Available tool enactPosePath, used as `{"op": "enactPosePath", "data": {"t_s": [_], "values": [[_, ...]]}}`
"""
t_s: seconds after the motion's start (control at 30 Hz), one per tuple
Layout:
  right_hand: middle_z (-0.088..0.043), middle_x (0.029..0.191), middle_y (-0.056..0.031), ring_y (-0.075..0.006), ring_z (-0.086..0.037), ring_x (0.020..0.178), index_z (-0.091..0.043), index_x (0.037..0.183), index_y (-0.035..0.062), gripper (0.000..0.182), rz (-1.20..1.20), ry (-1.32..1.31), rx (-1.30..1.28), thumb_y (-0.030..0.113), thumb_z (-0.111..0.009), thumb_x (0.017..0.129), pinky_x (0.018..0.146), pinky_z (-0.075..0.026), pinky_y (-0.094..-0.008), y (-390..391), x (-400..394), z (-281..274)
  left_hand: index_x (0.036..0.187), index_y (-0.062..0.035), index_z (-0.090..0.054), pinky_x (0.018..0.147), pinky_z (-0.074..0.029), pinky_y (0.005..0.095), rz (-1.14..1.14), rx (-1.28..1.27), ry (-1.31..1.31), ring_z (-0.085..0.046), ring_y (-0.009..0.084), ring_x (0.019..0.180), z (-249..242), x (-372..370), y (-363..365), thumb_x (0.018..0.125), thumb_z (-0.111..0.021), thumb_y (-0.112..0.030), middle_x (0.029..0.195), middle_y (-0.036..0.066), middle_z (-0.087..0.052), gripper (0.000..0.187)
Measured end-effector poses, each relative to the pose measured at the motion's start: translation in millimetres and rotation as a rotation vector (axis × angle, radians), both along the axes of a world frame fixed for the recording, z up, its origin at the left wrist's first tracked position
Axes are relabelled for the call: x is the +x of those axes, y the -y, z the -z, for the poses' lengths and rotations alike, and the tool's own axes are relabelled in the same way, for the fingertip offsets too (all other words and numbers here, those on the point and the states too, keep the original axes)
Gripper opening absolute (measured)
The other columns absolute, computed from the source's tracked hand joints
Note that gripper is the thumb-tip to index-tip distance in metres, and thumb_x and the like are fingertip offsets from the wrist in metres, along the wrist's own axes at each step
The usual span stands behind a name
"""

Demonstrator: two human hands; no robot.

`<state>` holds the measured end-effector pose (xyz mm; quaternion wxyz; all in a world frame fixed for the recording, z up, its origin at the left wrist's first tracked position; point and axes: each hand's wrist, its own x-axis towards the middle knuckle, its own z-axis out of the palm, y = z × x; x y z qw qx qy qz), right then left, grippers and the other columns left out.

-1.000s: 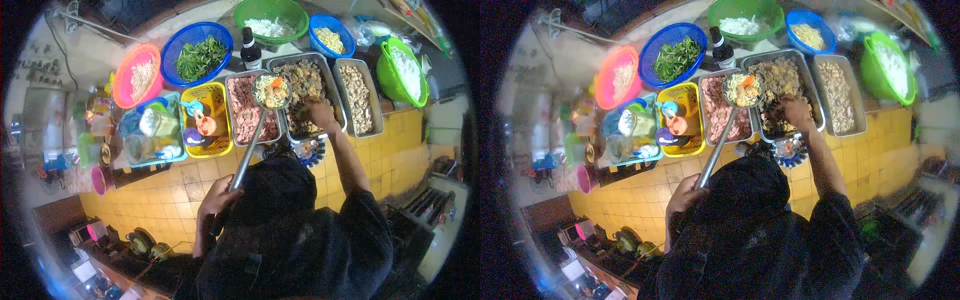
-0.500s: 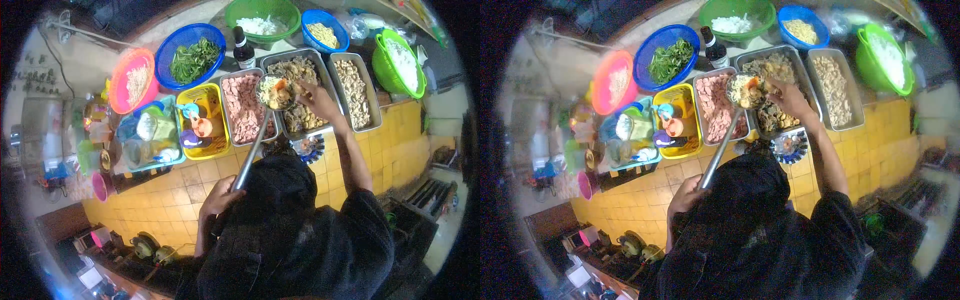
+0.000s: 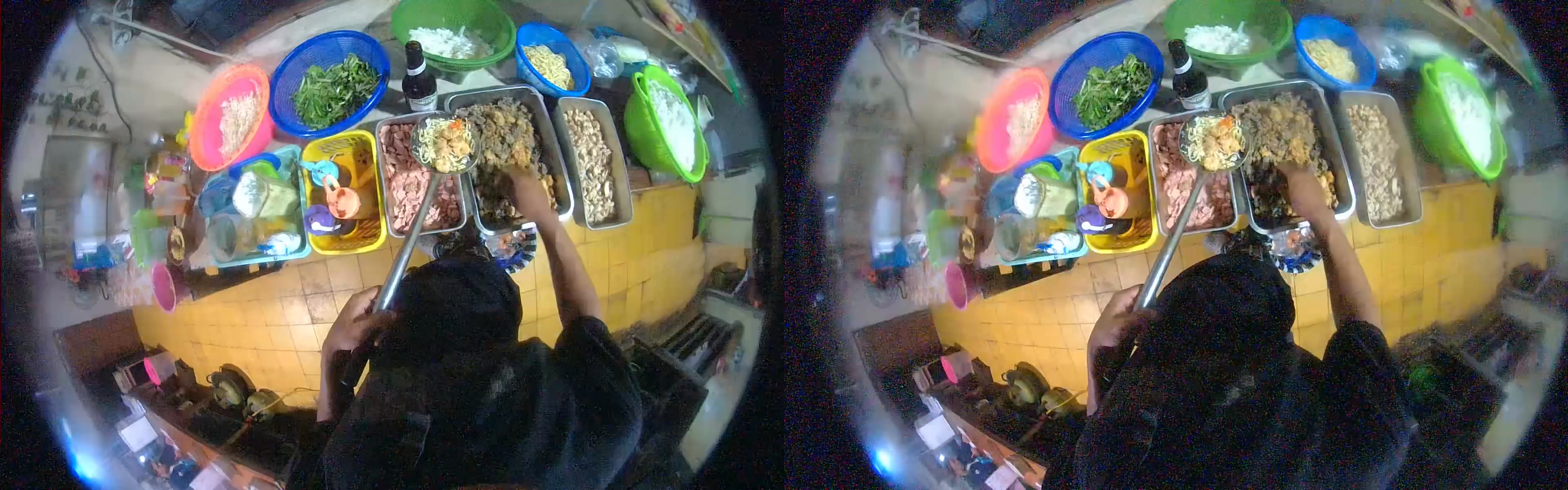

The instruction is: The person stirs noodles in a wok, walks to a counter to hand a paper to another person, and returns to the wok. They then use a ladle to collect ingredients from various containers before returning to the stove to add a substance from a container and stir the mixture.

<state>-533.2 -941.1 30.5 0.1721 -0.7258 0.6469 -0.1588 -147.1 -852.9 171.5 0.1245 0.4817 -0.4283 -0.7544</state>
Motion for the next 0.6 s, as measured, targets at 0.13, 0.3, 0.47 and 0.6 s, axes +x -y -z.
{"op": "enactPosePath", "data": {"t_s": [0.13,0.3,0.47,0.6], "values": [[-0.06,0.089,-0.02,-0.0396,-0.057,0.082,-0.055,0.103,0.0046,0.038,0.063,0.177,0.104,0.007,-0.064,0.067,0.072,-0.047,-0.0422,1,-10,-7,0.104,-0.0018,-0.055,0.044,-0.035,0.0217,-0.079,0.036,0.061,-0.045,0.0074,0.05,-2,2,-3,0.08,-0.057,-0.009,0.067,-0.001,-0.052,0.025],[-0.062,0.084,-0.0199,-0.0359,-0.06,0.08,-0.057,0.106,0.007,0.032,-0.063,-0.138,-0.006,0.018,-0.058,0.076,0.068,-0.049,-0.0432,6,2,18,0.103,-0.0021,-0.055,0.045,-0.035,0.0218,-0.141,0.051,0.023,-0.045,0.0087,0.049,-6,1,-5,0.078,-0.054,-0.005,0.065,-0.001,-0.051,0.024],[-0.063,0.088,-0.017,-0.0359,-0.062,0.079,-0.058,0.108,0.009,0.027,0.165,-0.315,0.296,0.017,-0.05,0.083,0.065,-0.052,-0.0445,39,32,45,0.103,-0.0014,-0.054,0.045,-0.036,0.0221,-0.154,0.071,0.028,-0.046,0.0088,0.05,-7,1,-7,0.081,-0.054,-0.007,0.064,-0.001,-0.05,0.023],[-0.064,0.086,-0.0182,-0.0367,-0.063,0.076,-0.056,0.112,0.0085,0.033,0.199,-0.23,0.183,0.012,-0.052,0.08,0.063,-0.051,-0.0461,39,31,39,0.105,-0.0013,-0.055,0.045,-0.036,0.0222,-0.141,-0.016,0.005,-0.046,0.0088,0.05,3,5,-6,0.081,-0.055,-0.009,0.065,-0.001,-0.051,0.025]]}}
